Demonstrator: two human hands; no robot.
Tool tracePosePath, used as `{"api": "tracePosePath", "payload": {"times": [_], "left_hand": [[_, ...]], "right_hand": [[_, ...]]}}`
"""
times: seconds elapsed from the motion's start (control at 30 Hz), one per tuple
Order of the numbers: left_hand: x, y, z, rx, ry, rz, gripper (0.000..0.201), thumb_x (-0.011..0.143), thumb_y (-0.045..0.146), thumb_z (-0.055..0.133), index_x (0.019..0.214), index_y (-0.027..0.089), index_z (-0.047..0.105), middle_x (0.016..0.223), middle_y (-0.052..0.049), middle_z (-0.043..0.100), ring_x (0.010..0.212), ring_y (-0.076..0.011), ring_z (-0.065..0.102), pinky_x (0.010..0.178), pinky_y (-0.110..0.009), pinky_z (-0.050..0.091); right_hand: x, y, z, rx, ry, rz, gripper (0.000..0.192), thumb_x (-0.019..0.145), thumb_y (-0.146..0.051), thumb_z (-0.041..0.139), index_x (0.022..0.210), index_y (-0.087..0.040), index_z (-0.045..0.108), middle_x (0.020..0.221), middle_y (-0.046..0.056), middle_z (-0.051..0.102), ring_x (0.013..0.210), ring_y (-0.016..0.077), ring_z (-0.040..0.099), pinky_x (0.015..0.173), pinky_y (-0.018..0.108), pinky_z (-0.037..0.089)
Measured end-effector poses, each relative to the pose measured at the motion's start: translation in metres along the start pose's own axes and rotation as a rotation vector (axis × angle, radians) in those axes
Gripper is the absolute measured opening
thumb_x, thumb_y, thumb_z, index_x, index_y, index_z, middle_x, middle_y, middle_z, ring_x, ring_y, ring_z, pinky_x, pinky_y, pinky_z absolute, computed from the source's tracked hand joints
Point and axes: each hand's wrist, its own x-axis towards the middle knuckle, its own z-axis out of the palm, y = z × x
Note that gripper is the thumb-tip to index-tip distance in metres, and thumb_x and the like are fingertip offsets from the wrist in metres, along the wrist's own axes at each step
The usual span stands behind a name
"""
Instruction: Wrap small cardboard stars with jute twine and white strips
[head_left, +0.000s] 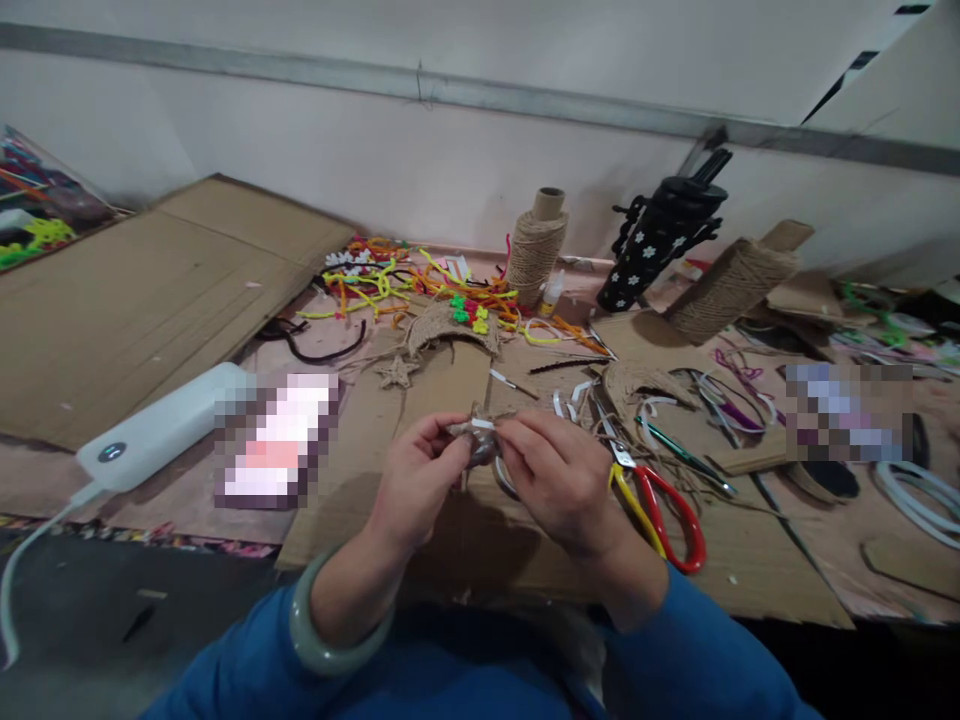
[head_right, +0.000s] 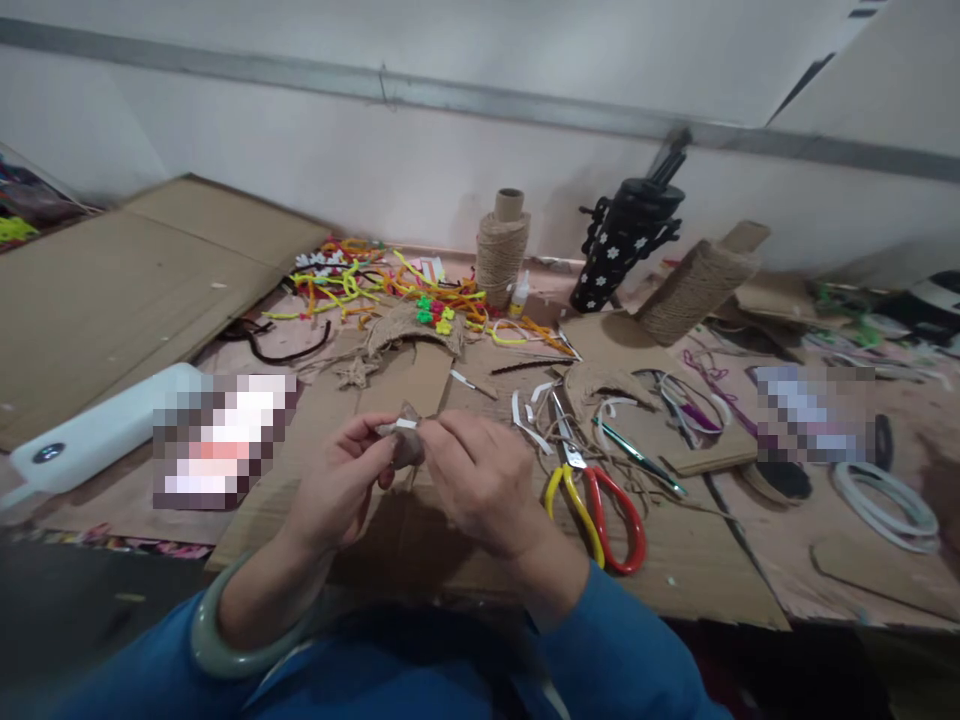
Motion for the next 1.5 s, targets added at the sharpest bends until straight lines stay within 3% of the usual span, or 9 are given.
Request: {"api": "tracePosePath", "payload": {"times": [0.47,0.7,1.0,1.1,1.3,1.5], "left_hand": [[0.0004,-0.0046,-0.0022,0.014,-0.017,0.024,0.019,0.063,0.020,0.069,0.080,0.015,0.063,0.053,0.004,0.058,0.044,-0.0051,0.045,0.039,-0.014,0.034],[0.0000,-0.0055,-0.0027,-0.002,-0.033,0.031,0.019,0.065,0.023,0.070,0.081,0.016,0.063,0.055,0.004,0.058,0.047,-0.0062,0.049,0.039,-0.014,0.034],[0.0006,-0.0076,-0.0066,-0.072,-0.099,0.050,0.022,0.070,0.035,0.071,0.083,0.017,0.067,0.070,0.000,0.063,0.054,-0.0070,0.050,0.044,-0.016,0.040],[0.0018,-0.0059,-0.0051,-0.098,-0.094,0.017,0.025,0.068,0.039,0.073,0.076,0.016,0.066,0.065,0.001,0.062,0.055,-0.0071,0.051,0.046,-0.016,0.041],[0.0059,-0.0020,-0.0016,-0.087,-0.022,-0.036,0.024,0.058,0.027,0.078,0.068,0.015,0.060,0.058,0.003,0.062,0.054,-0.0074,0.054,0.053,-0.018,0.042],[0.0091,-0.0024,-0.0066,-0.107,0.036,-0.011,0.020,0.060,0.027,0.073,0.069,0.016,0.058,0.056,0.005,0.057,0.054,-0.0086,0.051,0.052,-0.020,0.039]], "right_hand": [[-0.0027,-0.0015,0.0017,-0.032,-0.042,-0.006,0.011,0.087,-0.018,0.052,0.092,-0.019,0.062,0.082,0.005,0.068,0.072,0.0153,0.061,0.067,0.026,0.047],[-0.0041,-0.0023,0.0015,-0.032,-0.078,-0.011,0.016,0.087,-0.017,0.052,0.100,-0.017,0.063,0.084,0.006,0.067,0.075,0.0168,0.060,0.068,0.027,0.046],[-0.0030,-0.0041,0.0001,-0.045,-0.103,-0.015,0.017,0.087,-0.015,0.053,0.100,-0.016,0.064,0.082,0.006,0.066,0.074,0.0165,0.058,0.066,0.027,0.044],[-0.0048,-0.0037,0.0008,-0.042,-0.131,-0.029,0.021,0.087,-0.015,0.052,0.103,-0.015,0.065,0.084,0.007,0.067,0.075,0.0172,0.059,0.067,0.027,0.045],[-0.0047,-0.0035,0.0023,-0.010,-0.137,-0.044,0.019,0.086,-0.013,0.054,0.100,-0.015,0.067,0.083,0.006,0.067,0.074,0.0165,0.060,0.066,0.027,0.046],[-0.0019,-0.0017,-0.0024,0.200,-0.068,0.139,0.010,0.087,-0.018,0.056,0.092,-0.017,0.065,0.082,0.006,0.066,0.076,0.0147,0.062,0.068,0.024,0.049]]}}
